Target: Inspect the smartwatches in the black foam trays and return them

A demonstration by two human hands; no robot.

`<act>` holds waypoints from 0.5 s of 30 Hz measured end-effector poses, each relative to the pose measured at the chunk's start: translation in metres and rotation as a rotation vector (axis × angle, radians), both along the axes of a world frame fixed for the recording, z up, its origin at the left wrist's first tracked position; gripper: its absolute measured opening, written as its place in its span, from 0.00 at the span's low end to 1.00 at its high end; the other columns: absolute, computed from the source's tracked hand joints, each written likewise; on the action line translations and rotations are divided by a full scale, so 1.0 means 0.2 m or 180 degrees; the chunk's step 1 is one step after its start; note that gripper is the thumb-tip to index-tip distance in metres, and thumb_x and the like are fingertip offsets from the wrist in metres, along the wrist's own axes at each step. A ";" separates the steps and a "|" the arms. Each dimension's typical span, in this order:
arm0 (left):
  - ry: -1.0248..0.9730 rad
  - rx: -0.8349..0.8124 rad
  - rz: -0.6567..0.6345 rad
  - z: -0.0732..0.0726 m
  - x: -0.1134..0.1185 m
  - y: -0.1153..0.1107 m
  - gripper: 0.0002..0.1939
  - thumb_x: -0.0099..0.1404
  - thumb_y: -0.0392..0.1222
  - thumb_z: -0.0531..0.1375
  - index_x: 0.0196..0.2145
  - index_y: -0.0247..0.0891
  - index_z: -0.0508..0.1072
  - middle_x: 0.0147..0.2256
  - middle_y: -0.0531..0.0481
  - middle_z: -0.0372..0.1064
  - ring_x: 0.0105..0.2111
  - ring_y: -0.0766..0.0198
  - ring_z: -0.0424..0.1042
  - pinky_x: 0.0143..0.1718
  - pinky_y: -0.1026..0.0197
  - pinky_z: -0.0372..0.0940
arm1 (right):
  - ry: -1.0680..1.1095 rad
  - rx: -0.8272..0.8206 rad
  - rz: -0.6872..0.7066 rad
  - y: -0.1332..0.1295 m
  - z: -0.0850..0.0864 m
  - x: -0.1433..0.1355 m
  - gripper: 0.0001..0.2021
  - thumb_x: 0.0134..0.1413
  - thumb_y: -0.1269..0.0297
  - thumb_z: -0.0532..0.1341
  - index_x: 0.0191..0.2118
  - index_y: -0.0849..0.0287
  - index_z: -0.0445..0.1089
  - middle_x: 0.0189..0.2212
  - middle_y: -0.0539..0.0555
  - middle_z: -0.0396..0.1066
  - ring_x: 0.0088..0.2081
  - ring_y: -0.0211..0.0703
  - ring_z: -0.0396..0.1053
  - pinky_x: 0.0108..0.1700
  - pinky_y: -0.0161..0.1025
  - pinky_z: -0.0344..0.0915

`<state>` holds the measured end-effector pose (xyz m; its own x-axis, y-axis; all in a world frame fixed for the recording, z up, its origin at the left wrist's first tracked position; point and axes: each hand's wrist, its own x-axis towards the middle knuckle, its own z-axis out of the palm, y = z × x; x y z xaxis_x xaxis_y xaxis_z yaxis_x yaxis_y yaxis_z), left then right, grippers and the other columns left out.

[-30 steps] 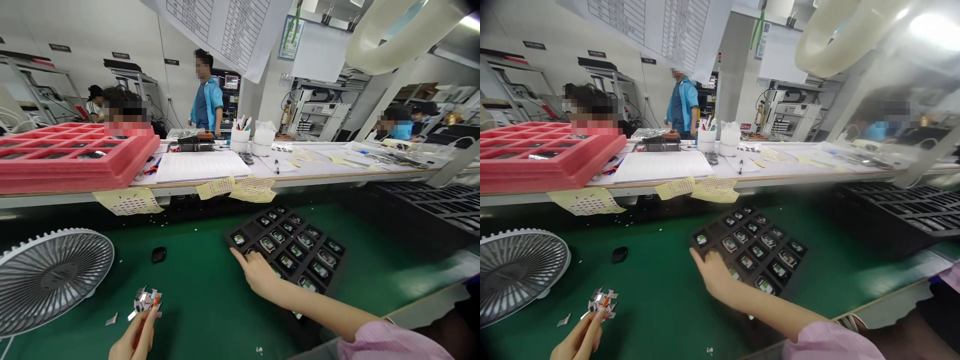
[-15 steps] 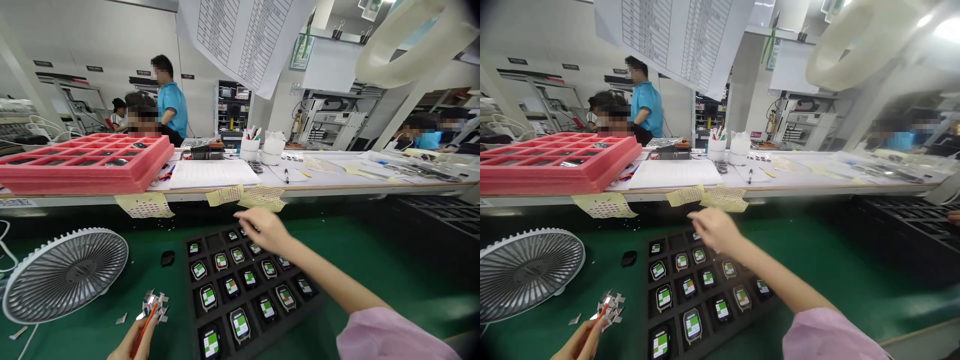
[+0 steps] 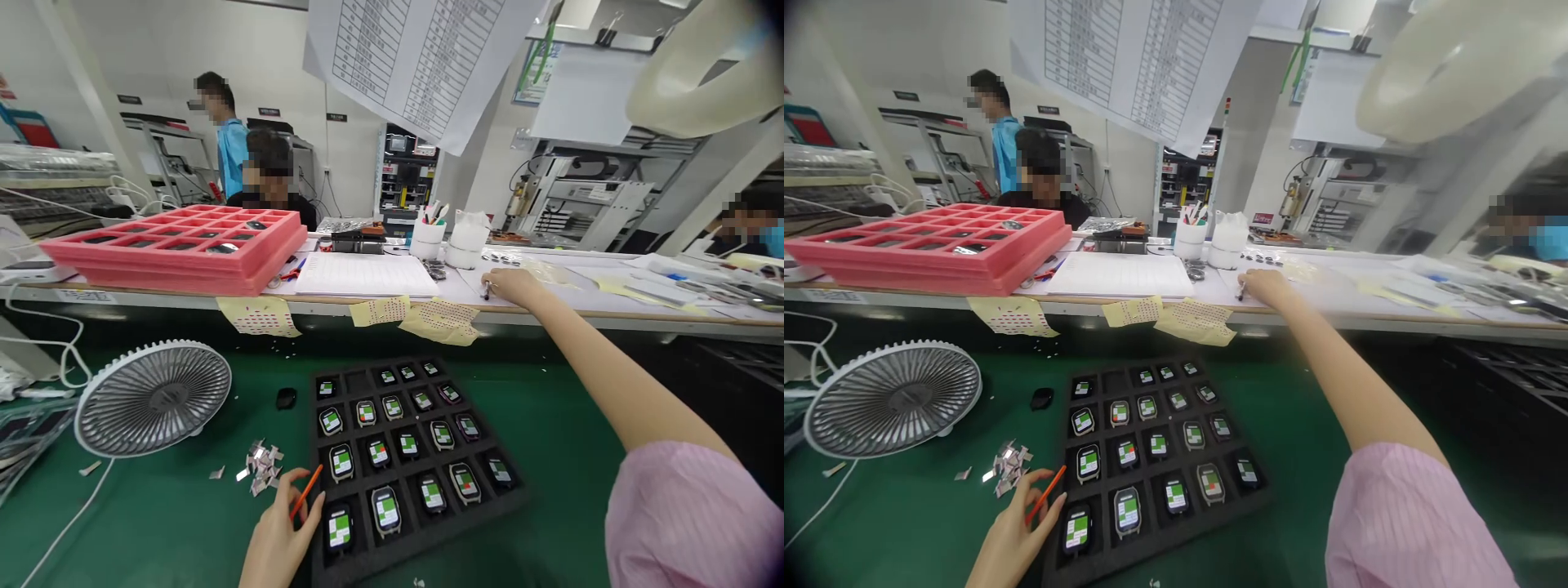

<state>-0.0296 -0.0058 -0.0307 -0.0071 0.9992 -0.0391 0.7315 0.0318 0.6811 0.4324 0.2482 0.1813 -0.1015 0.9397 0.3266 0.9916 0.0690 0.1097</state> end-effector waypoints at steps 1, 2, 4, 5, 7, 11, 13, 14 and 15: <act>-0.0004 0.0002 -0.0001 0.00 0.00 -0.01 0.24 0.63 0.60 0.47 0.48 0.39 0.60 0.21 0.58 0.61 0.18 0.62 0.66 0.24 0.64 0.61 | 0.0084 0.0040 0.0055 0.01 0.00 0.02 0.08 0.49 0.72 0.58 0.32 0.58 0.74 0.31 0.56 0.74 0.33 0.47 0.69 0.34 0.38 0.58; -0.0004 0.0008 -0.0005 -0.01 0.01 -0.02 0.24 0.63 0.60 0.47 0.48 0.39 0.59 0.22 0.58 0.60 0.19 0.61 0.66 0.25 0.64 0.61 | 0.0195 0.0110 0.0103 0.01 0.00 0.03 0.05 0.48 0.71 0.59 0.30 0.58 0.73 0.30 0.55 0.73 0.33 0.47 0.69 0.34 0.38 0.58; 0.0009 0.0032 -0.0010 -0.01 0.02 -0.04 0.25 0.64 0.59 0.47 0.50 0.39 0.58 0.22 0.58 0.60 0.20 0.61 0.67 0.26 0.64 0.62 | 0.0492 0.0344 0.0166 0.01 0.00 0.06 0.03 0.46 0.69 0.60 0.29 0.57 0.70 0.29 0.55 0.73 0.34 0.48 0.68 0.35 0.39 0.59; 0.0017 0.0057 0.0025 -0.02 0.02 -0.05 0.25 0.64 0.59 0.48 0.50 0.39 0.57 0.23 0.58 0.59 0.20 0.61 0.67 0.26 0.64 0.62 | 0.0663 0.0496 0.0178 0.00 0.00 0.08 0.02 0.45 0.69 0.60 0.29 0.57 0.69 0.29 0.55 0.72 0.34 0.49 0.68 0.35 0.40 0.60; 0.0013 0.0151 0.0169 -0.02 0.04 -0.07 0.25 0.64 0.58 0.47 0.51 0.38 0.57 0.23 0.58 0.59 0.20 0.61 0.66 0.25 0.64 0.61 | 0.1143 0.0855 0.0184 -0.01 -0.01 0.10 0.04 0.45 0.69 0.60 0.31 0.57 0.66 0.30 0.55 0.71 0.34 0.48 0.69 0.35 0.40 0.62; -0.0159 0.0339 0.0443 -0.05 0.07 -0.08 0.25 0.62 0.58 0.48 0.50 0.39 0.59 0.23 0.58 0.58 0.18 0.62 0.65 0.25 0.63 0.61 | 0.2561 0.1429 0.0187 0.01 -0.05 0.10 0.06 0.53 0.61 0.55 0.35 0.56 0.60 0.28 0.52 0.67 0.25 0.41 0.69 0.26 0.37 0.66; -0.0289 0.0371 0.0544 -0.06 0.07 -0.06 0.26 0.61 0.59 0.50 0.49 0.39 0.60 0.21 0.59 0.58 0.18 0.62 0.65 0.25 0.64 0.62 | 0.3036 0.1480 0.0202 0.04 -0.07 0.09 0.08 0.57 0.57 0.51 0.36 0.56 0.59 0.25 0.49 0.65 0.21 0.38 0.68 0.22 0.35 0.66; -0.0341 0.0382 0.0598 -0.06 0.06 -0.05 0.26 0.60 0.60 0.50 0.49 0.39 0.61 0.20 0.59 0.58 0.18 0.62 0.66 0.26 0.64 0.62 | 0.3213 0.1490 0.0212 0.05 -0.08 0.09 0.10 0.58 0.55 0.50 0.35 0.56 0.59 0.24 0.48 0.65 0.20 0.38 0.68 0.21 0.35 0.67; -0.0377 0.0392 0.0651 -0.05 0.05 -0.04 0.26 0.59 0.60 0.51 0.48 0.40 0.62 0.20 0.59 0.58 0.19 0.61 0.67 0.26 0.65 0.62 | 0.3363 0.1496 0.0225 0.06 -0.08 0.09 0.12 0.59 0.53 0.49 0.34 0.56 0.60 0.23 0.48 0.66 0.20 0.38 0.68 0.21 0.35 0.67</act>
<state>-0.0188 -0.0145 -0.0415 -0.2119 0.9748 0.0703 0.6334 0.0822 0.7694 0.4497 0.2604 0.1648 0.3829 0.7063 0.5955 0.5998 0.3002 -0.7417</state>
